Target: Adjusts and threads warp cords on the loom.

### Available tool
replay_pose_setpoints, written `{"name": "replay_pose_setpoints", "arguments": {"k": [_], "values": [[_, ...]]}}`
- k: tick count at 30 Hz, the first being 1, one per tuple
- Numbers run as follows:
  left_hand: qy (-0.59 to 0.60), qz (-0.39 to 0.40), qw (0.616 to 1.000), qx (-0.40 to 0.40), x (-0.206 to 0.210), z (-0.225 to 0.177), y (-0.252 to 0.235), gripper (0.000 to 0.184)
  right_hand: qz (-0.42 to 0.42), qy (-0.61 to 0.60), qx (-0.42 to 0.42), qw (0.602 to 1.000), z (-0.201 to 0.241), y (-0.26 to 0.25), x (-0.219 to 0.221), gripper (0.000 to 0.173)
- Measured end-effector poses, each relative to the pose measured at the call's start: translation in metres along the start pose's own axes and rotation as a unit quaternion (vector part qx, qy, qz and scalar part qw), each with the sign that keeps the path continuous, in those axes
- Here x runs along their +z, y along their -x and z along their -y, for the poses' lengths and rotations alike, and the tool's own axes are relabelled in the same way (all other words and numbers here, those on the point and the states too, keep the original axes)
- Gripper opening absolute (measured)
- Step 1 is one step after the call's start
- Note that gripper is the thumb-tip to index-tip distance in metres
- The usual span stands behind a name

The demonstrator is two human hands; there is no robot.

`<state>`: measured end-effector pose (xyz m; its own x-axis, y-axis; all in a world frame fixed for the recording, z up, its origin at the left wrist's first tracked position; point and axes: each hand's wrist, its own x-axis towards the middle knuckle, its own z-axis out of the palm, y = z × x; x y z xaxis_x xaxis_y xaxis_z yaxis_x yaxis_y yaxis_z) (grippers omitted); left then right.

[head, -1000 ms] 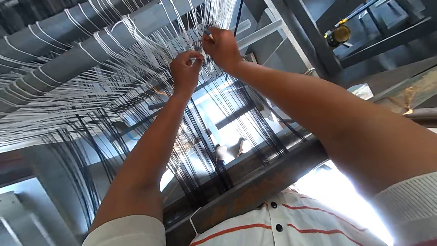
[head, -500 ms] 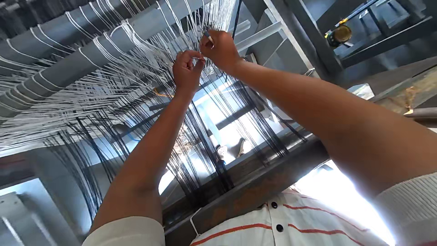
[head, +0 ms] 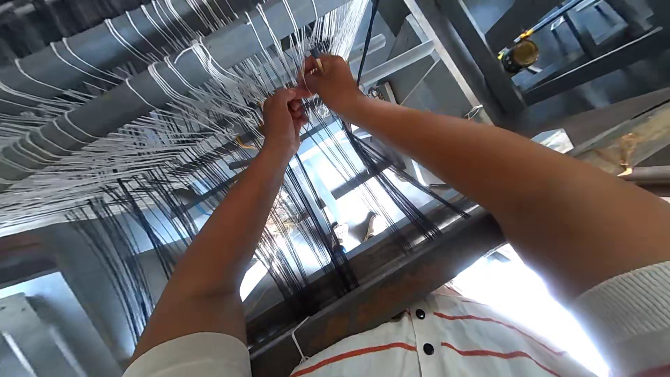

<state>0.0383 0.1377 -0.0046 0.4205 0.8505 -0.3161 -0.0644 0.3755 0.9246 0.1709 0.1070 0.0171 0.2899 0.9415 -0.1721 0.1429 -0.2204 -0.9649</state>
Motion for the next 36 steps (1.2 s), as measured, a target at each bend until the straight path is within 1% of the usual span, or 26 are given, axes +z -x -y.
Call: {"name": "replay_pose_setpoints", "arguments": {"k": [3,5,8,12,14,16,19,22,25,28,29,31,33,36], "values": [[-0.019,0.015,1.000,0.020,-0.004,-0.001,0.000,0.036,0.030,-0.002,0.007,1.000,0.003,-0.002,-0.004,0.015],[-0.044,0.010,0.998,0.034,-0.006,-0.004,-0.001,0.034,0.060,0.004,0.023,0.998,0.005,-0.003,-0.006,0.019],[-0.066,0.002,0.996,0.056,-0.006,-0.009,-0.002,0.035,0.096,-0.023,0.051,0.994,0.005,-0.003,-0.008,0.019],[-0.072,-0.016,0.995,0.060,-0.004,-0.009,-0.002,0.036,0.150,-0.051,0.090,0.983,0.003,-0.004,-0.014,0.031],[-0.069,-0.028,0.996,0.058,0.000,-0.009,-0.001,0.035,0.162,-0.057,0.101,0.980,0.004,-0.004,-0.018,0.034],[-0.066,-0.020,0.996,0.062,0.000,-0.011,-0.002,0.031,0.170,-0.070,0.108,0.977,0.005,-0.004,-0.020,0.035],[-0.048,-0.026,0.996,0.066,0.005,-0.017,-0.003,0.032,0.167,-0.101,0.118,0.974,0.004,-0.004,-0.020,0.039],[-0.045,-0.006,0.996,0.083,0.008,-0.018,-0.001,0.030,0.150,-0.118,0.121,0.974,0.003,-0.004,-0.018,0.044],[-0.072,0.023,0.991,0.107,0.006,-0.016,0.000,0.025,0.103,-0.119,0.109,0.981,0.002,-0.003,-0.014,0.045],[-0.171,0.055,0.970,0.166,0.001,-0.013,-0.003,0.017,0.017,-0.077,0.075,0.994,0.006,0.003,-0.008,0.043],[-0.206,0.058,0.959,0.185,-0.001,-0.012,-0.005,0.015,0.000,-0.060,0.058,0.996,0.006,0.004,-0.008,0.041],[-0.270,0.053,0.937,0.217,-0.001,-0.012,-0.009,0.019,-0.031,-0.034,0.031,0.998,0.003,0.006,-0.006,0.037],[-0.331,0.035,0.915,0.226,0.001,-0.015,-0.012,0.023,-0.071,-0.002,0.022,0.997,0.002,0.009,-0.002,0.033],[-0.370,0.020,0.903,0.219,0.006,-0.022,-0.012,0.025,-0.108,0.015,0.019,0.994,0.005,0.015,0.001,0.037]]}}
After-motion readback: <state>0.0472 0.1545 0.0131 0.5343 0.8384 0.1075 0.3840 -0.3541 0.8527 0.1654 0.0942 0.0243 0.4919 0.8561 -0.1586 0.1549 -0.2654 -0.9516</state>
